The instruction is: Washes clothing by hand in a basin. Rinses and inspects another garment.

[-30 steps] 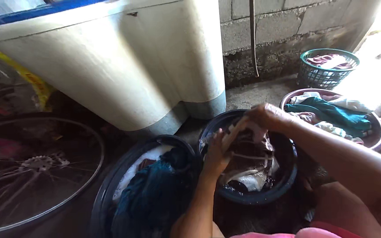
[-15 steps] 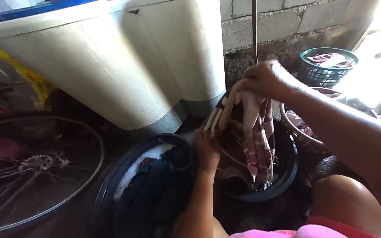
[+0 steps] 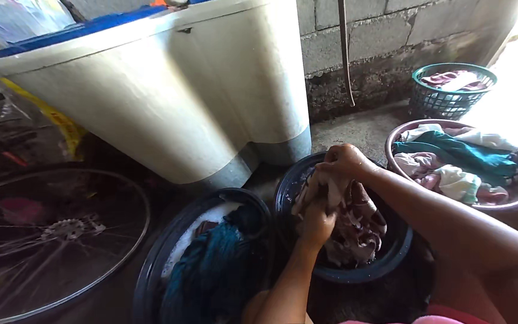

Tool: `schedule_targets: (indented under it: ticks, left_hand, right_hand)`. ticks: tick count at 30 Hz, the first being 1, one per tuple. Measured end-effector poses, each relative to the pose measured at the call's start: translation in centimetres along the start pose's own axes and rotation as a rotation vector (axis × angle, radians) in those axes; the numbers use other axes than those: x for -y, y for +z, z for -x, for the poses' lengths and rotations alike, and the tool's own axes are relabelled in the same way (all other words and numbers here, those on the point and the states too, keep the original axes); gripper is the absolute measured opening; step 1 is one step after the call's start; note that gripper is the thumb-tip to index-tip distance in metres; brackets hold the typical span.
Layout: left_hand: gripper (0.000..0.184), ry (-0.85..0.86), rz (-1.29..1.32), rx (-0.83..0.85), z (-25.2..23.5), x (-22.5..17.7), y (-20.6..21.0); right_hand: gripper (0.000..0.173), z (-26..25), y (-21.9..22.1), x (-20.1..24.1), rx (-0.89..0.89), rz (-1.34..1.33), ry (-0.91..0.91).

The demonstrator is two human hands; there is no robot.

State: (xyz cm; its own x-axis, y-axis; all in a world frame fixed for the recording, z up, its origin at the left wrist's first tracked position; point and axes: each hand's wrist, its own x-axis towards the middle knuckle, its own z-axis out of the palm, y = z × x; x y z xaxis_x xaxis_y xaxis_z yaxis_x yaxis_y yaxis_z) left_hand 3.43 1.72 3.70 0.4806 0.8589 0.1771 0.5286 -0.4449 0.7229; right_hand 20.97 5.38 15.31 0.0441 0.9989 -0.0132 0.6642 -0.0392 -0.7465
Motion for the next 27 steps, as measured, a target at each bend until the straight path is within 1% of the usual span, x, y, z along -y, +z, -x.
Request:
schedule_targets:
  ticks: [1,3,4,6,8,10,12,13,14,15,16,18,19,21,23,24,25,26,27]
  left_hand:
    - [0.024,-0.032,0.037,-0.028,-0.1,-0.3,-0.5]
    - [0.026,-0.206,0.225,-0.047,-0.5,-0.4,-2.6]
    - [0.028,-0.264,0.301,-0.121,-0.8,0.0,-3.6]
    - [0.029,-0.310,0.394,-0.341,-1.0,0.5,-5.8]
    - [0.028,-0.386,0.510,-0.582,-1.0,0.8,-7.7]
    - [0.027,-0.442,0.559,-0.787,-0.8,1.2,-9.5]
    - [0.028,-0.490,0.537,-0.929,-0.5,1.9,-11.1]
    - [0.028,-0.519,0.519,-0.960,-0.3,2.1,-11.7]
    - [0.028,-0.532,0.514,-0.956,-0.2,2.0,-11.9]
    - [0.026,-0.527,0.520,-0.919,-0.1,1.8,-11.7]
    - [0.025,-0.508,0.522,-0.852,-0.1,1.4,-11.3]
    - [0.021,-0.444,0.491,-0.723,-0.5,1.1,-9.8]
    - [0.019,-0.410,0.477,-0.679,-0.8,1.2,-9.0]
    - [0.016,-0.339,0.469,-0.609,-1.1,1.2,-7.8]
    - [0.016,-0.231,0.482,-0.569,-1.2,1.4,-7.1]
    - [0.016,-0.177,0.499,-0.553,-1.1,1.3,-6.9]
    - [0.016,-0.136,0.507,-0.541,-1.0,1.2,-6.8]
    - [0.016,-0.102,0.502,-0.536,-0.8,1.2,-6.9]
    - [0.016,-0.082,0.477,-0.546,-0.6,1.2,-7.1]
  right_hand:
    - [0.042,0.0,-0.5,-0.4,-0.008,-0.036,-0.026]
    - [0.045,0.0,-2.3,-0.9,-0.096,-0.060,-0.020]
    - [0.045,-0.1,-3.6,-1.4,-0.168,-0.037,0.013]
    - [0.045,-0.1,-6.4,-2.9,-0.316,0.016,0.071]
    - [0.045,0.1,-9.5,-4.7,-0.461,0.062,0.079]
    - [0.047,0.5,-12.3,-5.8,-0.591,0.062,0.108]
    - [0.052,0.3,-14.4,-7.1,-0.717,0.034,0.135]
    - [0.053,0.2,-14.9,-7.6,-0.754,0.008,0.139]
    - [0.053,0.1,-14.8,-7.9,-0.750,-0.007,0.137]
    - [0.052,0.1,-13.9,-7.8,-0.691,0.005,0.121]
    - [0.048,0.0,-12.4,-7.3,-0.591,0.041,0.091]
    - [0.035,-0.4,-7.6,-6.9,-0.305,0.135,-0.014]
    - [0.035,-0.1,-4.5,-6.5,-0.154,0.189,-0.060]
    - [0.043,1.2,2.3,-5.6,0.129,0.256,-0.125]
    - [0.055,3.3,8.6,-5.1,0.333,0.223,-0.105]
    - [0.059,4.2,11.3,-5.0,0.389,0.193,-0.052]
    - [0.059,4.8,13.5,-5.3,0.396,0.156,0.001]
    - [0.053,5.2,15.0,-5.7,0.373,0.109,0.047]
    - [0.041,5.4,15.9,-6.1,0.327,0.054,0.081]
